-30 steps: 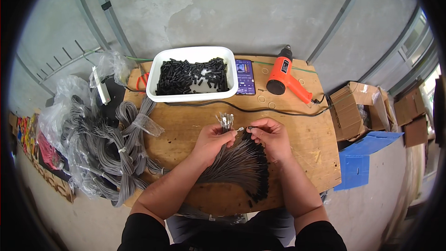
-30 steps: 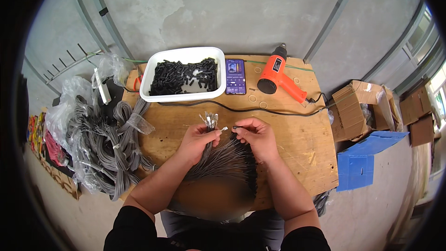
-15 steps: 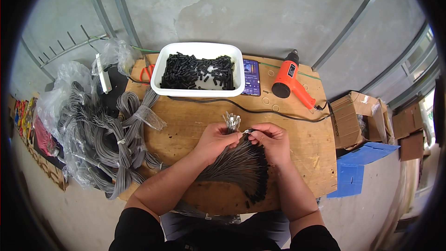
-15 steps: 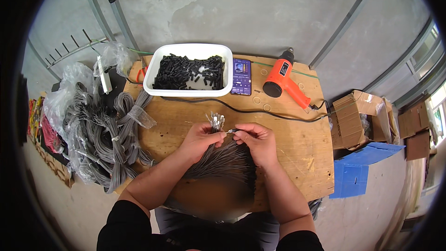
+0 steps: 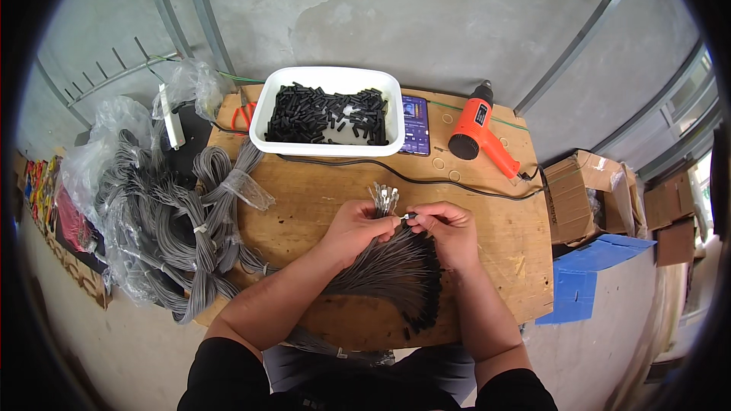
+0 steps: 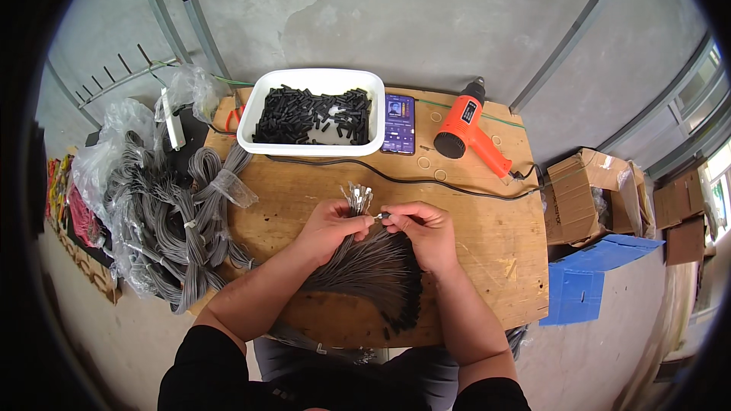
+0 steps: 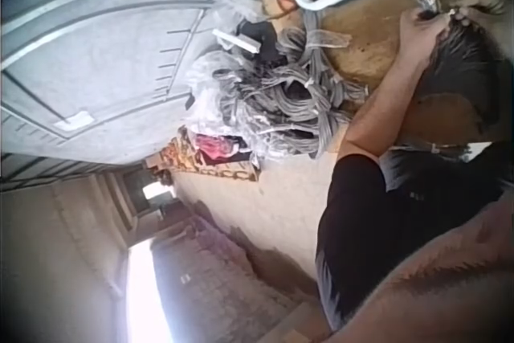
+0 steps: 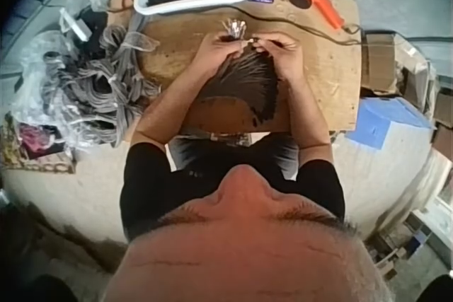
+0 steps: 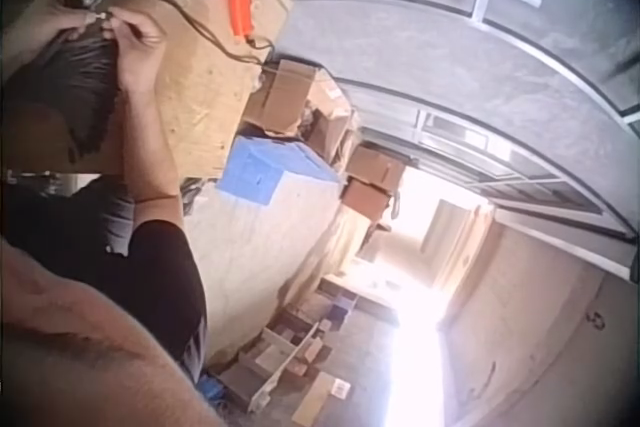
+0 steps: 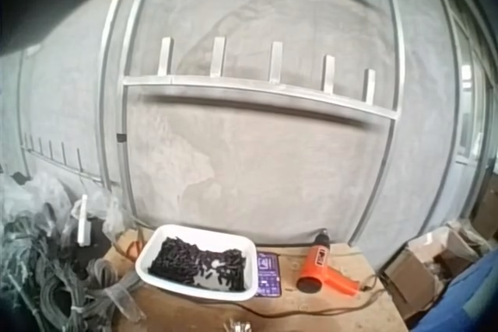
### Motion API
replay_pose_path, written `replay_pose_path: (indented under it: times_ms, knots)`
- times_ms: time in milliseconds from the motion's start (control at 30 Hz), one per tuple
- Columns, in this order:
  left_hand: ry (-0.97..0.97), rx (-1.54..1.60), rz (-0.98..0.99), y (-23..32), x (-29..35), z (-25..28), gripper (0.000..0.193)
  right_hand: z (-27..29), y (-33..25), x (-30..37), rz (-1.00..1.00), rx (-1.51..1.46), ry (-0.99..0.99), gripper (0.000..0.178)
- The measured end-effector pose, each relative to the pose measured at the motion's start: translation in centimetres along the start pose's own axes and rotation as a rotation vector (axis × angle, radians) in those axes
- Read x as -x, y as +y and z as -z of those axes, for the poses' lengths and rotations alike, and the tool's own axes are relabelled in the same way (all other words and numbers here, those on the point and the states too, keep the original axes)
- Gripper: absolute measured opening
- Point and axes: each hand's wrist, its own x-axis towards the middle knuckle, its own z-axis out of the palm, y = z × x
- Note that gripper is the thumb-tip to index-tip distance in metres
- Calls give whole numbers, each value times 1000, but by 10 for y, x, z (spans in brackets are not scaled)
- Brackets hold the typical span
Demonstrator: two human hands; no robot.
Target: The person is manually assembling cables by sliding small black connectors onto wire ends at a workbench.
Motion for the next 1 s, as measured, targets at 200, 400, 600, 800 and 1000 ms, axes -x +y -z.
replay_pose_path:
  times_ms: [200, 400, 600, 800, 1000]
  knots:
    - [-16, -1, 5, -1, 0, 1, 10, 3, 1, 0, -18, 29, -35, 16]
    - [-21, -84, -57, -3, -1, 1, 9, 7, 4, -3, 19, -14, 25, 16]
    - [4, -232, -112, -7, -1, 4, 10, 7, -3, -3, -156, -159, 35, 19]
    - [8, -256, -81, -6, 0, 2, 7, 17, -4, -5, -311, -330, -23, 19]
    - [-14, -247, -69, -6, 1, 1, 7, 20, -3, -6, -360, -350, -63, 19]
